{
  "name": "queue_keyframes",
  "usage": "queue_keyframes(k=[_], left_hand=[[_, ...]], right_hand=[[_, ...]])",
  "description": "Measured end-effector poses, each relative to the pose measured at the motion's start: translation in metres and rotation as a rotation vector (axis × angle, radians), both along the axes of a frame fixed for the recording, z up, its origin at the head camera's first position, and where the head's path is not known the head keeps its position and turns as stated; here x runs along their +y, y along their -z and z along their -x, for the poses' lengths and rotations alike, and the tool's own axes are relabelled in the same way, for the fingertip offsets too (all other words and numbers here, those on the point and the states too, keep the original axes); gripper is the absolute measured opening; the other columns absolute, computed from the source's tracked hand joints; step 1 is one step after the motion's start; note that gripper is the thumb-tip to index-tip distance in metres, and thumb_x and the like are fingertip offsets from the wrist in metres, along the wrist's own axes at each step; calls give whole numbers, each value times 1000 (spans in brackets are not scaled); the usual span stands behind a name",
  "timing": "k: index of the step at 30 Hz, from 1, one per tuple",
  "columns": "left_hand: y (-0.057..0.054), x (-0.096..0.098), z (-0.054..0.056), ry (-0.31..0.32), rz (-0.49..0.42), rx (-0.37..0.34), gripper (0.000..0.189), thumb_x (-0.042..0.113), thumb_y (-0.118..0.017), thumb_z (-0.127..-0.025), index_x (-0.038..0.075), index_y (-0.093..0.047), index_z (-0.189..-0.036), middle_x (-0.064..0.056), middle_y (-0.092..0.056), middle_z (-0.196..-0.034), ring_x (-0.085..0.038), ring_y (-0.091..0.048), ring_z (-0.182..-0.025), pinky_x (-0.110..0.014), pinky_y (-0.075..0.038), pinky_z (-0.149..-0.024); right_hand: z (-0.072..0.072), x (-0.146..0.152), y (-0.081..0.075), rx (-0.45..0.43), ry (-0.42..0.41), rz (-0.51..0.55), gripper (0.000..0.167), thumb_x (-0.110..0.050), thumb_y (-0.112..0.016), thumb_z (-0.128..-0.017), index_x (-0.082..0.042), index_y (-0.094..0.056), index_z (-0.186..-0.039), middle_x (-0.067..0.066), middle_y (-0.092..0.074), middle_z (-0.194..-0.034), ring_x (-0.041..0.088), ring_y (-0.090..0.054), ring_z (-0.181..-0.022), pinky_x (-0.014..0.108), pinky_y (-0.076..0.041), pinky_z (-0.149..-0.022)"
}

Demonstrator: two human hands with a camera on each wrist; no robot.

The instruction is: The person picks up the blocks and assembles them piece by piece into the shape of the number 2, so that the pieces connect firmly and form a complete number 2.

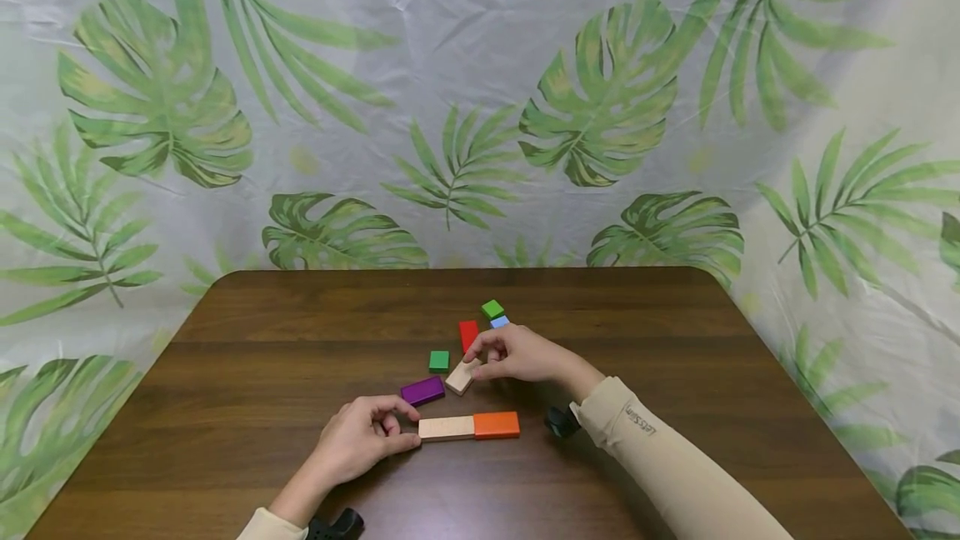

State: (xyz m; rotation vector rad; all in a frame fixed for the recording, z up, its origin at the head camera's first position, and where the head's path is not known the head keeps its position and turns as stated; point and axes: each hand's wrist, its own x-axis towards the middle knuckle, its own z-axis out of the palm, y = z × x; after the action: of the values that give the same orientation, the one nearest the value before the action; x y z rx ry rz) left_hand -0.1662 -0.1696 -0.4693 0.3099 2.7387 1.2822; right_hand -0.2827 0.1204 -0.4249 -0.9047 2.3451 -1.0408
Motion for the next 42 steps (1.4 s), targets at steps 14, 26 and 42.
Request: queue_keyframes(k=[14,26,42], left_hand=[[2,0,2,-2,-10,-8,20,31,-93,-83,28,-79,-97,12,-62,-69,0,-48,-52,-22,-36,-52],[3,0,3,-15,-5,-4,20,32,-94,-83,29,-79,-95,13,-61,-67,0,-47,-53,-22,-35,-53],[4,0,2,-11,-18,-6,19,32,-93,-84,28,-79,-96,12,-61,-68,-1,-47,-53,-21,-35,-52]], right_hand=[[8,-28,6,-5,-48,40,22,-12,-78,-98,-1,-76,-117,-6,-48,-67,5,-41,-61,20,-37,-61],[6,-47,14,32,-34,-31,26,-20,-85,-94,-13,-79,-118,-7,-51,-60,7,-43,-55,22,-38,-57],[1,-54,16,145,-38,-123,21,-26,-87,-93,-22,-82,-113,-9,-48,-56,5,-44,-53,23,-30,-58]])
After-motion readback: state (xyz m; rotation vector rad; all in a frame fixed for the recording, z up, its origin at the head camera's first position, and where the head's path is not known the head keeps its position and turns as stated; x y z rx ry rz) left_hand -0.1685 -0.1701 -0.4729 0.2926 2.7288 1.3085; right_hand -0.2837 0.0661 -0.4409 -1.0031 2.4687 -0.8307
